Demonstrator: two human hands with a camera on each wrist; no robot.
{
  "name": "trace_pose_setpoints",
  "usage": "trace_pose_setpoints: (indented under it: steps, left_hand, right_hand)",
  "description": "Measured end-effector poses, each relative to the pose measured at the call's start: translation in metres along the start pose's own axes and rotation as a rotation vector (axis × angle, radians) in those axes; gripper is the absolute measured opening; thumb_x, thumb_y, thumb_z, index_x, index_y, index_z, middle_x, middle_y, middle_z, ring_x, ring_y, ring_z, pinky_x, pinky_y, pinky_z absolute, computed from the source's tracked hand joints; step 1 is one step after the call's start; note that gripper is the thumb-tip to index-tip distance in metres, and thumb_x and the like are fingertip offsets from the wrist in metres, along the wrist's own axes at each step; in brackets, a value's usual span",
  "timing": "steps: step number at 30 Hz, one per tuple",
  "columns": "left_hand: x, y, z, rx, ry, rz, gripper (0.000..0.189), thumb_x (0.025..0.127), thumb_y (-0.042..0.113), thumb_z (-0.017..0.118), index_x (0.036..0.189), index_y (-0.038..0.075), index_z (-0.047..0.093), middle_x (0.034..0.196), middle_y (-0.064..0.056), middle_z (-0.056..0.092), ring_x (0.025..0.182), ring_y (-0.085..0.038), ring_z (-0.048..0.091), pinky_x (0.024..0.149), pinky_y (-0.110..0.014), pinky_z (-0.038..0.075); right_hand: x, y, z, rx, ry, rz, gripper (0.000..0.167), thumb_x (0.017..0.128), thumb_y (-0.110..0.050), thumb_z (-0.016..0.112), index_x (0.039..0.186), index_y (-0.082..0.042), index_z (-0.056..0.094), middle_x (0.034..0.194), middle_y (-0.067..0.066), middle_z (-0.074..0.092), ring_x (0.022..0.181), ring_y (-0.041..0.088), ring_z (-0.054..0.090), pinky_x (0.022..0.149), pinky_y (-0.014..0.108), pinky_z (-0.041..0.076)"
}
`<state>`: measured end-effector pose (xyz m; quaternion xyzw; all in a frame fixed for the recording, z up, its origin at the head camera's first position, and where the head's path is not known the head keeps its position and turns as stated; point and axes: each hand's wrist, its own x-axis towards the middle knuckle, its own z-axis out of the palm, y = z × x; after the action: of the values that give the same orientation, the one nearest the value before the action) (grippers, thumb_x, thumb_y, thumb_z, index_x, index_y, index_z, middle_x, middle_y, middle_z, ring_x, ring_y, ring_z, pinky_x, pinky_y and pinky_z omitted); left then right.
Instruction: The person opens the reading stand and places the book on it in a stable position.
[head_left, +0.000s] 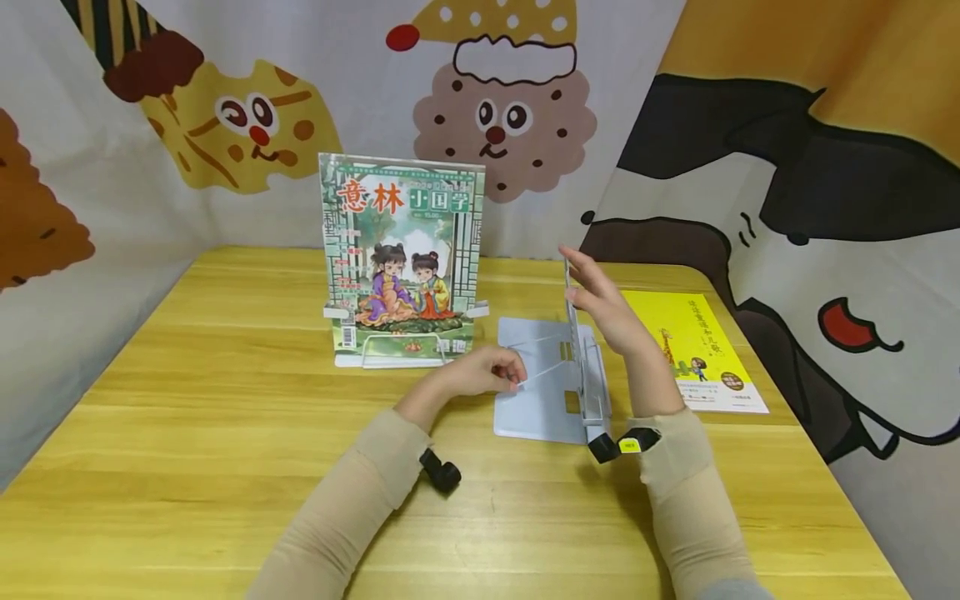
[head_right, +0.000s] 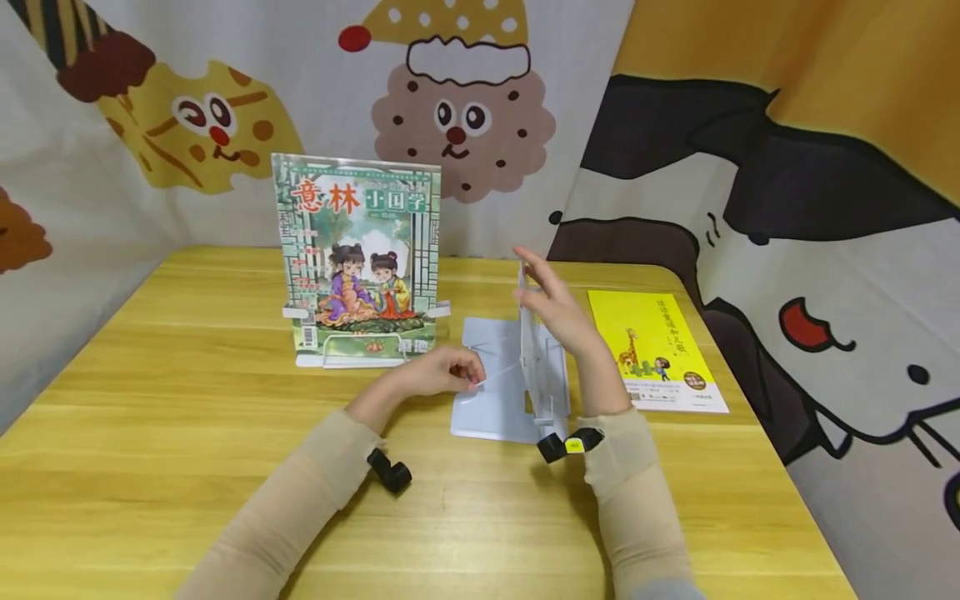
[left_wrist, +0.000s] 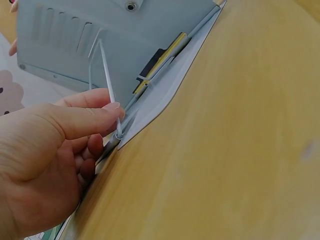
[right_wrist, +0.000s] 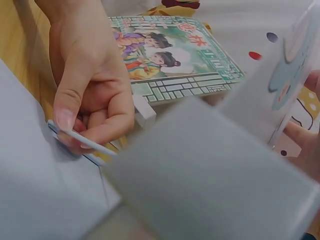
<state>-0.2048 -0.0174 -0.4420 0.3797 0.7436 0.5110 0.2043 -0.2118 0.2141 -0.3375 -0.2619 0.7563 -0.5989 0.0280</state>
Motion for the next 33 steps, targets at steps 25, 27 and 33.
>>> trace_pose_setpoints:
  steps: [25, 27, 33]
  left_hand:
    - [-0.002, 0.004, 0.002, 0.048, -0.001, 0.002, 0.02, 0.082, -0.005, 0.069, 0.102, -0.001, 0.07, 0.085, -0.005, 0.065, 0.079, -0.013, 0.058, 0.075, -0.026, 0.051]
    - [-0.004, 0.006, 0.001, 0.063, -0.005, 0.015, 0.023, 0.082, -0.004, 0.07, 0.105, -0.002, 0.069, 0.088, -0.007, 0.066, 0.081, -0.013, 0.058, 0.077, -0.026, 0.05]
    - [-0.013, 0.024, 0.002, 0.105, 0.045, 0.025, 0.037, 0.09, 0.012, 0.067, 0.125, -0.001, 0.06, 0.113, -0.011, 0.064, 0.098, -0.019, 0.058, 0.089, -0.033, 0.048]
  right_hand:
    - [0.009, 0.002, 0.009, -0.134, -0.044, 0.018, 0.061, 0.097, -0.022, 0.054, 0.152, -0.014, 0.028, 0.157, 0.003, 0.021, 0.141, 0.03, 0.018, 0.105, 0.063, 0.021]
    - [0.01, 0.004, 0.005, -0.147, -0.064, -0.001, 0.061, 0.098, -0.023, 0.055, 0.152, -0.012, 0.028, 0.157, 0.004, 0.021, 0.141, 0.031, 0.017, 0.106, 0.062, 0.021]
    - [0.016, 0.01, -0.009, -0.144, -0.135, -0.039, 0.062, 0.097, -0.02, 0.057, 0.151, -0.008, 0.028, 0.156, 0.007, 0.023, 0.14, 0.033, 0.019, 0.107, 0.06, 0.022]
